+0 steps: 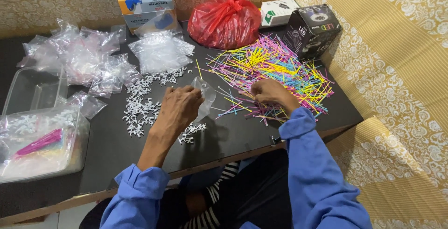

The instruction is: Sorting small plastic components and placing them into small plastic bags on a work table.

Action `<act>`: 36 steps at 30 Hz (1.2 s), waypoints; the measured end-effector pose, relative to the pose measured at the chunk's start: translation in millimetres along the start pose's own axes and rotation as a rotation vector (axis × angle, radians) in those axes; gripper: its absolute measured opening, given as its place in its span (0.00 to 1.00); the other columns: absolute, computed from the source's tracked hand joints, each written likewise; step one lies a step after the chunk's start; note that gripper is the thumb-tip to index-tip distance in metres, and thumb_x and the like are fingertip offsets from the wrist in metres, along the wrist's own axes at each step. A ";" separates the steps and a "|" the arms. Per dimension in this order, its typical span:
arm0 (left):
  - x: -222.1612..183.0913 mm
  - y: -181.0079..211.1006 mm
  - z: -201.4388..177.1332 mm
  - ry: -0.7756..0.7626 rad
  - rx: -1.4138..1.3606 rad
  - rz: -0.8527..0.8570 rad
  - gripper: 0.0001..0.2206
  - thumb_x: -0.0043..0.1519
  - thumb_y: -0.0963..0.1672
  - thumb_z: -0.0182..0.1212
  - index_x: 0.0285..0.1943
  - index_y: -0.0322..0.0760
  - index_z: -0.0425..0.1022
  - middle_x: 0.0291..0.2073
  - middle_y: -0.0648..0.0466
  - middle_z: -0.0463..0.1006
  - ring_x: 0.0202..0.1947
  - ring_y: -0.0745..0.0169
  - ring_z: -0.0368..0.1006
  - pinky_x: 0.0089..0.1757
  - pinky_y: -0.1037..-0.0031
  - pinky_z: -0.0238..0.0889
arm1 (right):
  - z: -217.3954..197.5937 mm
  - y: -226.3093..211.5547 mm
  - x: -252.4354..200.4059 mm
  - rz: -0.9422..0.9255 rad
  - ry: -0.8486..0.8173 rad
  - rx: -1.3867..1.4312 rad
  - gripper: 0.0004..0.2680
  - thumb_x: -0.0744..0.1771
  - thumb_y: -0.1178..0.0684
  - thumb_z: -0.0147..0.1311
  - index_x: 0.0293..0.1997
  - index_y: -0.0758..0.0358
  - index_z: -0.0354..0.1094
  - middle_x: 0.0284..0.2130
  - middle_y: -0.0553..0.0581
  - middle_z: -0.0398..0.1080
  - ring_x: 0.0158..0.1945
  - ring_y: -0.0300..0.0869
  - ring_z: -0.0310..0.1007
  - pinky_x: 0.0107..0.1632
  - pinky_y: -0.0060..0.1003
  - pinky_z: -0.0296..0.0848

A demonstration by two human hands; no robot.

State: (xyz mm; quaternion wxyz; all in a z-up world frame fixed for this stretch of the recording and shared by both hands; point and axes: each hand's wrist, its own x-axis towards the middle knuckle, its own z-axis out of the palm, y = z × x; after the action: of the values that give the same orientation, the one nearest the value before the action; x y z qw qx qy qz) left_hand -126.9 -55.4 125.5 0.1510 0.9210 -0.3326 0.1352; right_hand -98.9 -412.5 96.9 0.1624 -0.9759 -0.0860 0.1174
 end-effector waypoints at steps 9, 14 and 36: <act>3.2 8.4 0.7 -0.010 0.039 -0.034 0.08 0.67 0.50 0.53 0.40 0.53 0.76 0.34 0.59 0.80 0.36 0.55 0.79 0.44 0.63 0.61 | -30.2 -18.7 -38.8 -0.058 0.106 0.584 0.07 0.64 0.56 0.61 0.43 0.64 0.77 0.28 0.63 0.77 0.36 0.50 0.76 0.42 0.45 0.73; 3.5 6.0 6.1 -0.011 0.033 -0.021 0.06 0.65 0.50 0.53 0.40 0.54 0.76 0.35 0.59 0.80 0.36 0.54 0.79 0.44 0.62 0.61 | -29.2 -29.2 -40.2 -0.063 0.113 0.559 0.06 0.64 0.56 0.64 0.43 0.62 0.79 0.29 0.62 0.79 0.36 0.47 0.78 0.43 0.42 0.74; 4.2 5.8 8.4 -0.001 0.005 -0.012 0.07 0.66 0.50 0.53 0.42 0.53 0.77 0.37 0.57 0.80 0.39 0.54 0.79 0.47 0.61 0.61 | 79.2 12.6 38.7 -0.042 0.146 -0.525 0.07 0.60 0.51 0.56 0.35 0.54 0.79 0.28 0.61 0.78 0.37 0.58 0.81 0.39 0.54 0.79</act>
State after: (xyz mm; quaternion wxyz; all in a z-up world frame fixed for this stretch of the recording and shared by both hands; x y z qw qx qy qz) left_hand -126.3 -65.1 120.4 0.1493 0.9234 -0.3269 0.1347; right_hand -80.7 -392.7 12.1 -0.0880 -0.9885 -0.1217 0.0171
